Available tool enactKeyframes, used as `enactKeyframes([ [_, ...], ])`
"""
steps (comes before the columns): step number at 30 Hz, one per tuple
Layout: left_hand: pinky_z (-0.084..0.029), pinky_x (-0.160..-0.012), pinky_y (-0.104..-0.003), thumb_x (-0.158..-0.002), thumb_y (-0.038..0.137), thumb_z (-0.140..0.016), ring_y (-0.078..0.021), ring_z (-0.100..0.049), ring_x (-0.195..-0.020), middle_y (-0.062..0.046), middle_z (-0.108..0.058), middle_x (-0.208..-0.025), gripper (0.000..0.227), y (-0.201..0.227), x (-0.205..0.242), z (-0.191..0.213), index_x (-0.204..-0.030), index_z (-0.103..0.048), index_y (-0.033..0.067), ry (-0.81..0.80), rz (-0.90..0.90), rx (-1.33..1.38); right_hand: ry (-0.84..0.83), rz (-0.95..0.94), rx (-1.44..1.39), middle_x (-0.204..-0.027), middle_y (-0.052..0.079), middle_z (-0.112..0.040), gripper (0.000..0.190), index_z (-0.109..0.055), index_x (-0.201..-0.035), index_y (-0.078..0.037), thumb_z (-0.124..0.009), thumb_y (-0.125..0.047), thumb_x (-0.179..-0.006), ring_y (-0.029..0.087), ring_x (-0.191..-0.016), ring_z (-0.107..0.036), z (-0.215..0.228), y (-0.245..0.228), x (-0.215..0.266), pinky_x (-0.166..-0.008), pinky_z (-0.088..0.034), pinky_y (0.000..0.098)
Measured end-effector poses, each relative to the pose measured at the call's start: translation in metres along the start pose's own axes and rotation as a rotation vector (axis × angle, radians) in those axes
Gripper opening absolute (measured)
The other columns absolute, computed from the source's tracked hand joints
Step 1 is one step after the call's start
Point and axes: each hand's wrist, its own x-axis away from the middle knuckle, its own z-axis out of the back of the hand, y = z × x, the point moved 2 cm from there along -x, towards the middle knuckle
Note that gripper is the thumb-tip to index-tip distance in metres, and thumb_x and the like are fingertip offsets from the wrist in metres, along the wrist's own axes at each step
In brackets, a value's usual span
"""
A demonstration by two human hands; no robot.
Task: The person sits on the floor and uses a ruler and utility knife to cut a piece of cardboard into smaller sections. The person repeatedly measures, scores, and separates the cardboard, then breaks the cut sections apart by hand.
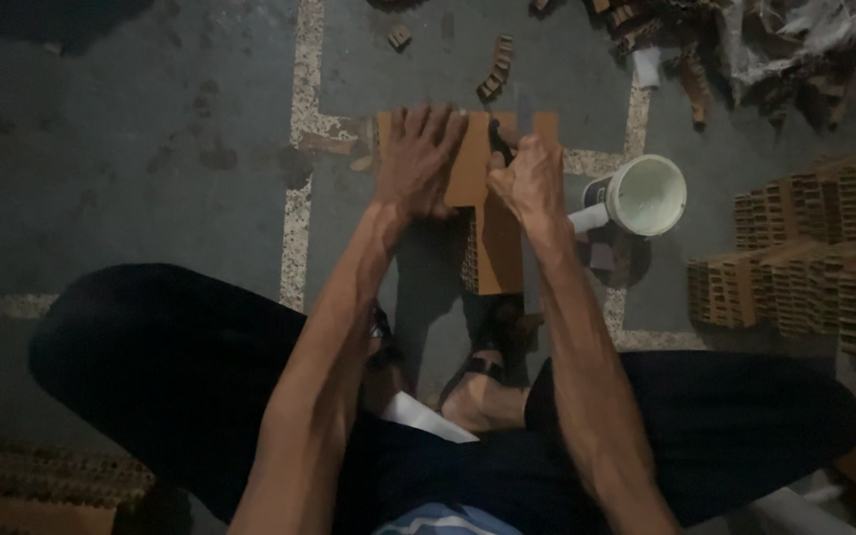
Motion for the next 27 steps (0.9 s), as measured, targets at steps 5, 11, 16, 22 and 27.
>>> enactKeyframes([
  [5,-0.028,-0.111,-0.055,-0.031,0.040,-0.098,-0.0366,-0.039,-0.131,-0.015,-0.046,-0.140,0.132,0.000,0.001,0.001,-0.145,-0.042,0.0055,0.083,-0.022,0.008,0.106,0.106,-0.033,-0.079,0.025,-0.067,0.028,-0.067,-0.091,0.012,-0.068,-0.016,-0.086,0.033,-0.066,-0.064,0.007,-0.012,0.019,-0.058,-0.057,0.0457],
  [11,-0.029,-0.112,-0.052,-0.030,0.034,-0.096,-0.0339,-0.042,-0.127,-0.012,-0.045,-0.138,0.131,0.001,0.001,0.006,-0.146,-0.042,0.0068,0.025,-0.003,-0.011,0.121,0.170,-0.213,-0.100,0.030,-0.072,0.043,-0.070,-0.122,0.009,-0.059,-0.012,-0.086,0.036,-0.086,-0.074,0.028,-0.033,0.055,-0.082,-0.061,0.0456],
  [16,-0.029,-0.114,-0.055,-0.031,0.035,-0.097,-0.0347,-0.040,-0.130,-0.012,-0.046,-0.137,0.131,0.002,0.001,0.004,-0.145,-0.041,0.0085,0.018,0.007,0.018,0.045,0.058,-0.168,-0.092,0.030,-0.073,0.041,-0.072,-0.123,0.005,-0.058,-0.011,-0.087,0.035,-0.080,-0.073,0.043,-0.050,0.086,-0.079,-0.058,0.0457],
  [22,-0.028,-0.113,-0.059,-0.026,0.042,-0.099,-0.0373,-0.040,-0.132,-0.014,-0.046,-0.138,0.137,0.001,0.000,0.002,-0.145,-0.041,0.0081,0.031,0.002,-0.008,-0.076,-0.126,-0.153,-0.090,0.030,-0.073,0.037,-0.071,-0.120,0.004,-0.058,-0.014,-0.091,0.039,-0.081,-0.074,0.052,-0.058,0.133,-0.076,-0.059,0.0449],
  [27,-0.029,-0.108,-0.060,-0.030,0.049,-0.099,-0.0401,-0.039,-0.129,-0.017,-0.046,-0.138,0.128,-0.003,0.003,-0.012,-0.136,-0.042,0.0059,0.129,-0.038,0.075,-0.023,-0.085,-0.152,-0.101,0.035,-0.071,0.045,-0.069,-0.127,0.005,-0.062,-0.013,-0.086,0.044,-0.088,-0.074,0.048,-0.053,0.175,-0.082,-0.059,0.0432],
])
